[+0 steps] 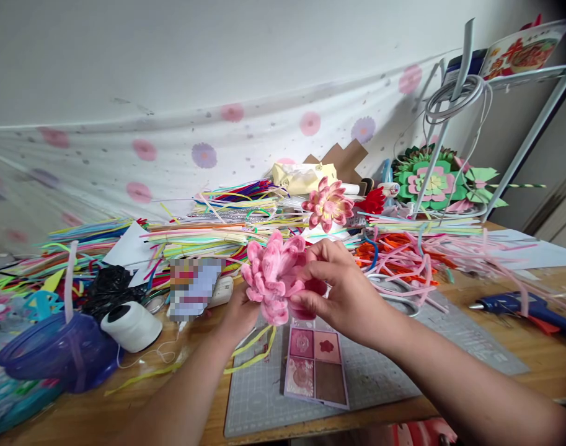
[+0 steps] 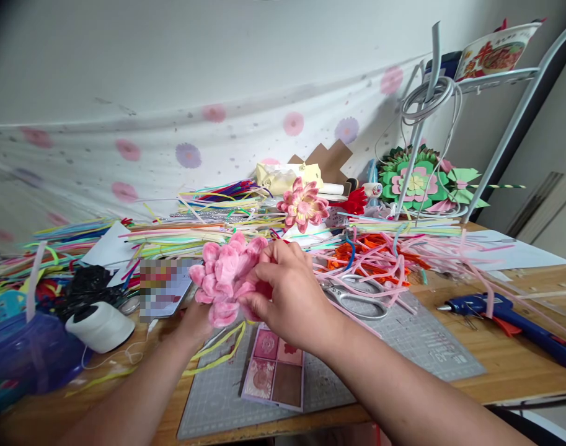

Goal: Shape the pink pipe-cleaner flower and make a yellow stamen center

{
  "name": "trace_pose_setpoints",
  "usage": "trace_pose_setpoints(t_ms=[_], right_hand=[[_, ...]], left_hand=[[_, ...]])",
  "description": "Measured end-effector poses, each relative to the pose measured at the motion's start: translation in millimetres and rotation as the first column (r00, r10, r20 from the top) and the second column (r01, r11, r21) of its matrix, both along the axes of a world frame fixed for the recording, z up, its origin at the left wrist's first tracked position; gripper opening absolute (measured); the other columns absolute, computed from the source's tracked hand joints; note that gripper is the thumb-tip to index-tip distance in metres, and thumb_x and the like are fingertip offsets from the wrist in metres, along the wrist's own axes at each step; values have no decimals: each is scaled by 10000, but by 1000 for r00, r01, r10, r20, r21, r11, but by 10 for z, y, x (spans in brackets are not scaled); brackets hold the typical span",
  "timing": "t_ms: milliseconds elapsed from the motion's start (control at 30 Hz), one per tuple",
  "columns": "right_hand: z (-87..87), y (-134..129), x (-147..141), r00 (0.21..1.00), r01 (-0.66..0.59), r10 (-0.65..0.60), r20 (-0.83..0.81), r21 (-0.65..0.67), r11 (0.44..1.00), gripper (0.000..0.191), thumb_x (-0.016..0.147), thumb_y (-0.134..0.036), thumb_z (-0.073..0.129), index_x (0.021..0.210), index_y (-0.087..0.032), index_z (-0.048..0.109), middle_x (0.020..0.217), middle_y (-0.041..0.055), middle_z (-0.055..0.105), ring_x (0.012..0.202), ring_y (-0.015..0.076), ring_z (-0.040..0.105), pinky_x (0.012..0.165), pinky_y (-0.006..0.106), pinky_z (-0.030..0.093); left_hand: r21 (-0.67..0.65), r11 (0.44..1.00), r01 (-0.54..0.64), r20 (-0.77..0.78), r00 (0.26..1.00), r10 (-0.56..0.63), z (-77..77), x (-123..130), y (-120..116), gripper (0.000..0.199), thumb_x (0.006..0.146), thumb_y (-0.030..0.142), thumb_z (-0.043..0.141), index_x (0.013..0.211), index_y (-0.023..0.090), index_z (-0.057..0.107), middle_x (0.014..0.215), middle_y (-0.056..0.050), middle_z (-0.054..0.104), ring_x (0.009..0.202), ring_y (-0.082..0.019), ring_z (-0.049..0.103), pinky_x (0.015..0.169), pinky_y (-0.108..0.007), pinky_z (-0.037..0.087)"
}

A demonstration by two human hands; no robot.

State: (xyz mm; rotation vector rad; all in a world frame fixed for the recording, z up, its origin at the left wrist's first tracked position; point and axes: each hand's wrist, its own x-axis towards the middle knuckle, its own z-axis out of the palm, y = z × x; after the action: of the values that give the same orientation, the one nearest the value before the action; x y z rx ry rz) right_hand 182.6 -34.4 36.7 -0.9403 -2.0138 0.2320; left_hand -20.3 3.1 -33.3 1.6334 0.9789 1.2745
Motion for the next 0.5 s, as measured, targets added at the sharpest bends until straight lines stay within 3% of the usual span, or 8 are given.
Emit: trace_pose_setpoints(t_ms=[133, 267, 367, 500], right_hand=[[-21, 17, 39, 1000, 14, -15, 19, 63, 998, 90, 780, -247, 711, 736, -171, 688, 871, 58, 521, 862, 223, 470, 760, 380, 384], [-240, 24, 206, 995, -78, 85, -50, 123, 989, 233, 855, -270, 628, 1057, -160, 664, 953, 79, 506, 914, 220, 486, 819, 384, 415], [-515, -58, 322, 965, -169, 164, 207, 10, 986, 248, 877, -361, 592, 1026, -189, 688, 991, 90, 526, 910, 224, 464, 816, 393, 416], [-805, -176, 321, 798, -244, 316, 514, -204, 948, 485, 832, -555, 578, 1207, -252, 630, 1235, 123, 505, 1080, 290, 403, 927, 499, 369]], left_hand=[[22, 999, -45, 5, 999, 45, -23, -24, 58, 66, 697, 306, 710, 730, 249, 718, 850, -12, 741, 878, -245, 627, 851, -376, 474], [53, 992, -116, 71, 991, 113, -121, -110, 232, 180, 670, 372, 753, 705, 210, 683, 814, -31, 716, 839, -225, 610, 833, -346, 458], [81, 986, -147, 136, 982, 135, -189, -176, 352, 270, 680, 445, 741, 691, 189, 657, 776, -27, 693, 815, -208, 604, 827, -329, 448], [114, 981, -155, 158, 978, 136, -211, -205, 398, 285, 691, 442, 743, 731, 169, 670, 768, -21, 692, 809, -197, 599, 808, -296, 434]])
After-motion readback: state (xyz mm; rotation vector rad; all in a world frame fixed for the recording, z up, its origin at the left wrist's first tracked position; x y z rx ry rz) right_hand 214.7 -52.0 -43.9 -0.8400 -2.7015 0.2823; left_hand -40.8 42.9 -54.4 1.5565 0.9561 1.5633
